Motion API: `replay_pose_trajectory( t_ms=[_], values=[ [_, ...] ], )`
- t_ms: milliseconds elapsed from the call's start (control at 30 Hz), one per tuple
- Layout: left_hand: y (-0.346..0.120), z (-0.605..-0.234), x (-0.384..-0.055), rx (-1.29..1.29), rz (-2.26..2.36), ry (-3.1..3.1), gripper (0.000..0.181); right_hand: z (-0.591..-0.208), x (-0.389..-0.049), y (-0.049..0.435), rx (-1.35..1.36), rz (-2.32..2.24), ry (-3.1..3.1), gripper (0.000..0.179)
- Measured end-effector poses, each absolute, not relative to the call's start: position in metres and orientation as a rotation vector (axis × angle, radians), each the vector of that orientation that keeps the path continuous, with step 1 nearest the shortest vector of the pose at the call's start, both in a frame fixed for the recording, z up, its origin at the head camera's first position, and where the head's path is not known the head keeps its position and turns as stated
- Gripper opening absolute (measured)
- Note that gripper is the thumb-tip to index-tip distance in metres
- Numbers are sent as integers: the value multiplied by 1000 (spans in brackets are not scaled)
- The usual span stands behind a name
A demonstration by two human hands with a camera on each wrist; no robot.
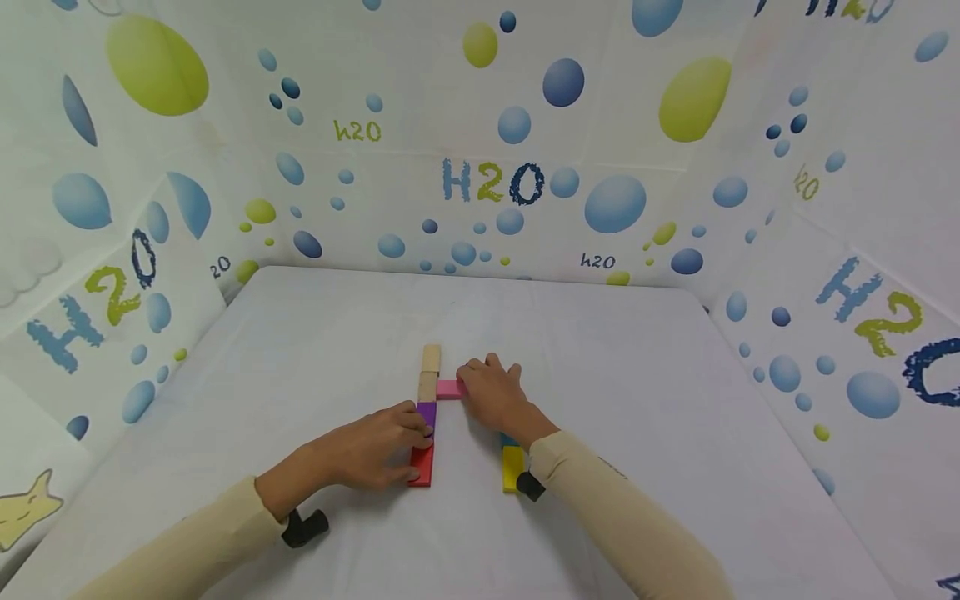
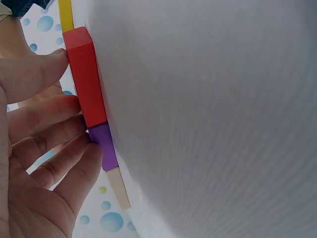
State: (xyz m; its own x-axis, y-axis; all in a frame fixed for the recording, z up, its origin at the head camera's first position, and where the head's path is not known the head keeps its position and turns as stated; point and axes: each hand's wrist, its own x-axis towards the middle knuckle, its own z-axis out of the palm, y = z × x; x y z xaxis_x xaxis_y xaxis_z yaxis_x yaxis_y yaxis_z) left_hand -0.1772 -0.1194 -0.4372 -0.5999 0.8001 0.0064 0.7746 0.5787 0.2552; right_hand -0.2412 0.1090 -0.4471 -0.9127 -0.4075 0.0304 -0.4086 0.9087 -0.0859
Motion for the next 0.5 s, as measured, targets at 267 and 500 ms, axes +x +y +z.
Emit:
replay_pose_trajectory(
  t_ms=[267,500],
  values=[
    [-118,-437,-177,1329,353,2690,38,-446,-241,109,653,152,-3053,29],
    [-118,-435,-177,1320,349,2683,40,-442,-241,112,662,176,-3086,39]
  ],
)
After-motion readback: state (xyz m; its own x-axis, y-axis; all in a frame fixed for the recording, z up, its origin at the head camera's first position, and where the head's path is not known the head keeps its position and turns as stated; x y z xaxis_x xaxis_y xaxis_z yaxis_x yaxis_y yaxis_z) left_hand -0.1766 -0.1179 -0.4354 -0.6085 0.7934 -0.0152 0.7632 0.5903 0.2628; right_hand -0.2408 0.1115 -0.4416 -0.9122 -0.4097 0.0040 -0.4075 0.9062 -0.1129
